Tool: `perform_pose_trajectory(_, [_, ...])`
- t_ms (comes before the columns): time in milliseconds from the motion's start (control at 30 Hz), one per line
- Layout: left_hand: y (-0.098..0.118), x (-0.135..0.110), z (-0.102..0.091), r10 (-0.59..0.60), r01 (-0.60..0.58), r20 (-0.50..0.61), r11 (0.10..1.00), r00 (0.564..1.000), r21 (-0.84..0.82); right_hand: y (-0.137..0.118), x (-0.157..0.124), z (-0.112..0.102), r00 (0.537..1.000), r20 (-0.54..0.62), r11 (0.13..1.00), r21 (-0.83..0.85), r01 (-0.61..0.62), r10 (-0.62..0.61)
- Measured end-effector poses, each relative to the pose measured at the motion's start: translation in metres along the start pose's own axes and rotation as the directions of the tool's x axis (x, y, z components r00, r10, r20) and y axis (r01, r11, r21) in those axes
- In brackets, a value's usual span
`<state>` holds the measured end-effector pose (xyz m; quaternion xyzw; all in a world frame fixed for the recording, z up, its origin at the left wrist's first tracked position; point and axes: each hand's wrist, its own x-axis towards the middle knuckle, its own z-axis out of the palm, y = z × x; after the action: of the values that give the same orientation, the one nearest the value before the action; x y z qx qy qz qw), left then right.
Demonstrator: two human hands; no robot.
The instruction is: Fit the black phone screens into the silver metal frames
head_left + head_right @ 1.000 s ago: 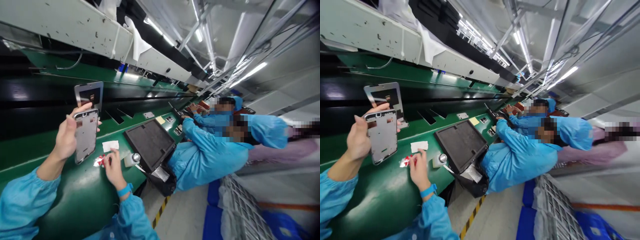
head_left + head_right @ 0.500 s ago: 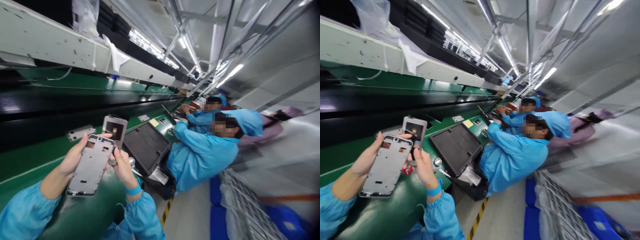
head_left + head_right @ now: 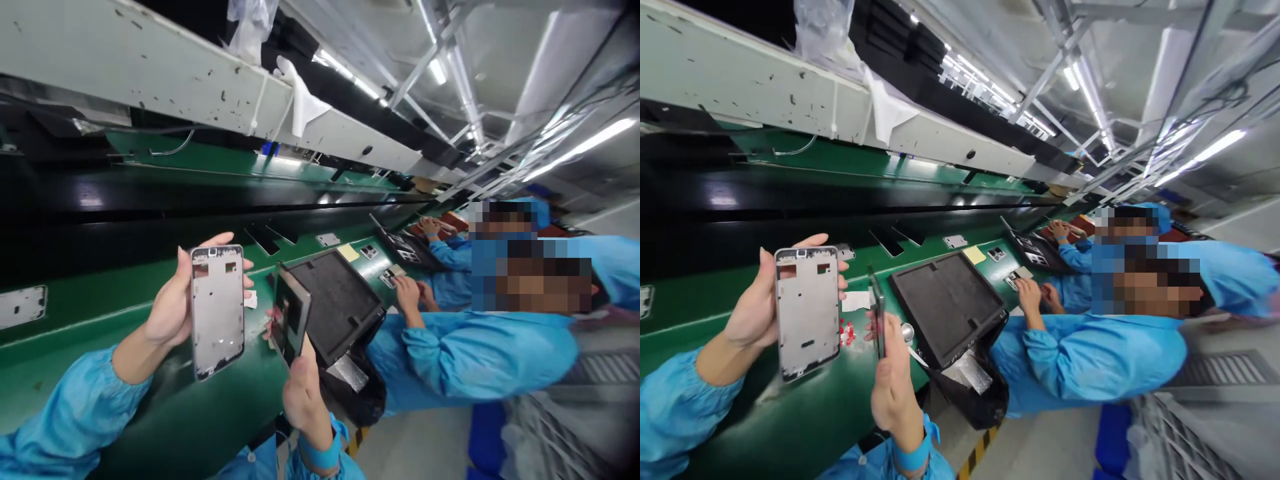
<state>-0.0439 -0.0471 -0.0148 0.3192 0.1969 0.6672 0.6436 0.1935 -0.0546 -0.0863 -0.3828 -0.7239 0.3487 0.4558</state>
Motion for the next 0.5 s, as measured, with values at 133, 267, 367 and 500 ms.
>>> perform_pose_trajectory(133, [0.004, 0.007, -0.009, 0.119, -0.114, -0.068, 0.991, 0.991, 0.062, -0.024, 0.016, -0.009, 0.952, 0.29, 0.984, -0.114, 0.136, -0.098])
perform_pose_trajectory(267, [0.013, 0.005, -0.008, 0.149, -0.126, -0.138, 0.979, 0.979, 0.162, -0.033, 0.024, -0.018, 0.928, 0.347, 0.961, -0.181, 0.209, -0.137])
perform_pose_trajectory(367, [0.018, 0.004, -0.004, 0.172, -0.137, -0.161, 0.969, 0.972, 0.208, -0.033, 0.025, -0.023, 0.919, 0.358, 0.95, -0.195, 0.245, -0.164])
perform_pose_trajectory(500, [0.017, 0.004, -0.004, 0.191, -0.164, -0.128, 0.967, 0.973, 0.196, -0.034, 0.023, -0.027, 0.913, 0.381, 0.952, -0.199, 0.232, -0.143])
